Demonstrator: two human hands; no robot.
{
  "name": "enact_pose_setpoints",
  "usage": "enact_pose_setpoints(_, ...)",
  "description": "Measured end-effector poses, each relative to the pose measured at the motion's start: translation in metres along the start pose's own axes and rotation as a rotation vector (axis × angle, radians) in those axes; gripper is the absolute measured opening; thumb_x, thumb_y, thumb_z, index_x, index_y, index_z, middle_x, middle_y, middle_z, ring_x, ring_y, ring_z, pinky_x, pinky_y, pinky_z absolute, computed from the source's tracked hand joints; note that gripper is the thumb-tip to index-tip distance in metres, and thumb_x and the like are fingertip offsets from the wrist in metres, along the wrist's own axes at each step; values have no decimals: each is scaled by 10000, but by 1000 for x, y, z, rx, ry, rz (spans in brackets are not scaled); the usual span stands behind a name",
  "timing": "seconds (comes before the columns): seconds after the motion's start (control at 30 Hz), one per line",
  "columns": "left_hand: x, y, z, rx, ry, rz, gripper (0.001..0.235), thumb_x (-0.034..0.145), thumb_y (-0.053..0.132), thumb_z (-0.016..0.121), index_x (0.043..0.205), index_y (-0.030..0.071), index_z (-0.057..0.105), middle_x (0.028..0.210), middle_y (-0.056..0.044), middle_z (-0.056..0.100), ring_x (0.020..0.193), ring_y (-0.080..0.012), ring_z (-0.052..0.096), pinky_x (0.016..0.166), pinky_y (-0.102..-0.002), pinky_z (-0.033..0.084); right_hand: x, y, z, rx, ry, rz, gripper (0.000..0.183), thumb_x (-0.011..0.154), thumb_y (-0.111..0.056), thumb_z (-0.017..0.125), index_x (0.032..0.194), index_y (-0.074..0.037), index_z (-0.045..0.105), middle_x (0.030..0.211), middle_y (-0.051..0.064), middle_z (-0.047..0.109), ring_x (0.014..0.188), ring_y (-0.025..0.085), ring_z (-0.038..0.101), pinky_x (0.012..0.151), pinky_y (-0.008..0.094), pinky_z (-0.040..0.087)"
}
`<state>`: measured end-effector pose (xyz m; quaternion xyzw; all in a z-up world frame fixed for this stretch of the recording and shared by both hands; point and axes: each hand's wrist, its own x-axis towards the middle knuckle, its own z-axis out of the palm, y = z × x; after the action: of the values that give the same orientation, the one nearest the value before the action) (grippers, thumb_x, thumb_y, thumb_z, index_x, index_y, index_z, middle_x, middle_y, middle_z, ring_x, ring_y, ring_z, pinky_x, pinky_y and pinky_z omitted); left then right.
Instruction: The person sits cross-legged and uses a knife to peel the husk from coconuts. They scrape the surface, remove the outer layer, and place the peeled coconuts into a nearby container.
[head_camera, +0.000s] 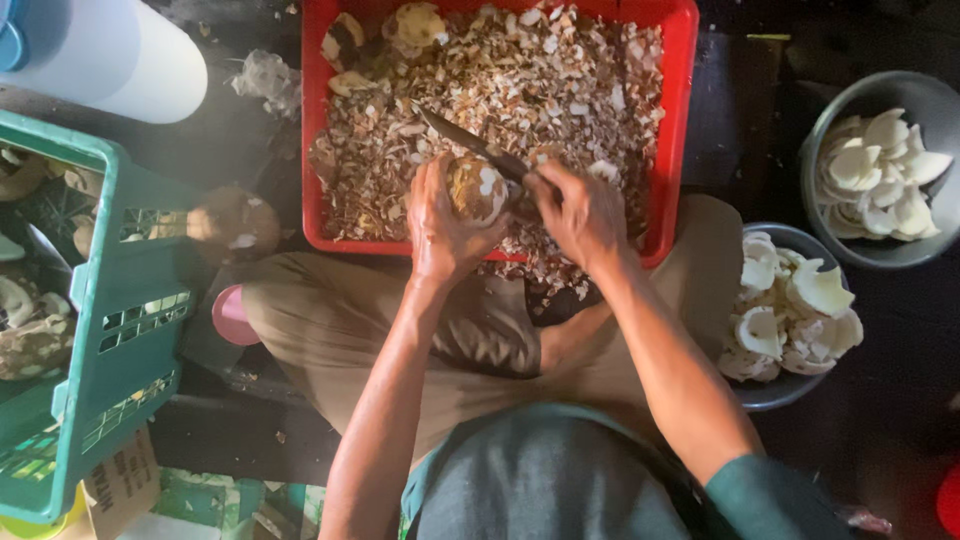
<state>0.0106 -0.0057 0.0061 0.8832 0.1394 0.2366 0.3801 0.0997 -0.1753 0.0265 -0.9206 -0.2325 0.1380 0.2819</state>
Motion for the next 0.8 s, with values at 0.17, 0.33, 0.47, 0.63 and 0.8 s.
enact_pose_setpoints(0.17, -2, -2, -7, -70, 25, -22, 990, 600, 330, 992, 1365, -40, 485, 1264, -240, 577, 1181, -408, 582, 1010, -485, 469, -9, 5, -11, -8, 106, -182, 207, 1039, -299, 668, 1043, -104, 737, 778, 116, 713, 676, 296, 694, 587, 390, 512)
enact_pose_setpoints(0.33, -11, 4, 5, -316, 85, -385, 824, 610, 283, 985, 1290, 16, 604, 1234, -155, 687, 1177, -306, 667, 1069, -411, 535, -31, -6, -36, 49, 147, -348, 231, 1032, -321, 679, 1070, -97, 718, 868, 70, 725, 734, 245, 730, 628, 361, 553)
enact_pose_setpoints(0.47, -15, -4, 15, -342, 156, -384, 913, 565, 235, 918, 1370, 7, 552, 1271, -182, 652, 1152, -319, 670, 1001, -394, 544, -34, -18, -45, -127, 152, -494, 229, 1012, -339, 715, 1061, -115, 723, 918, 39, 734, 727, 253, 718, 619, 371, 553)
enact_pose_setpoints(0.63, -19, -13, 18, -224, 188, -235, 902, 568, 262, 943, 1341, 9, 554, 1268, -212, 627, 1167, -393, 611, 1010, -459, 497, -33, -21, -51, -203, 136, -552, 221, 1008, -339, 724, 1052, -123, 723, 915, 17, 727, 713, 249, 709, 609, 365, 553)
enact_pose_setpoints(0.8, -20, -15, 19, -270, 199, -267, 826, 695, 311, 931, 1366, 18, 547, 1293, -206, 622, 1189, -390, 614, 1034, -473, 500, -29, -27, -52, -252, 146, -573, 224, 985, -347, 753, 1049, -133, 737, 883, 17, 715, 669, 238, 691, 579, 359, 541)
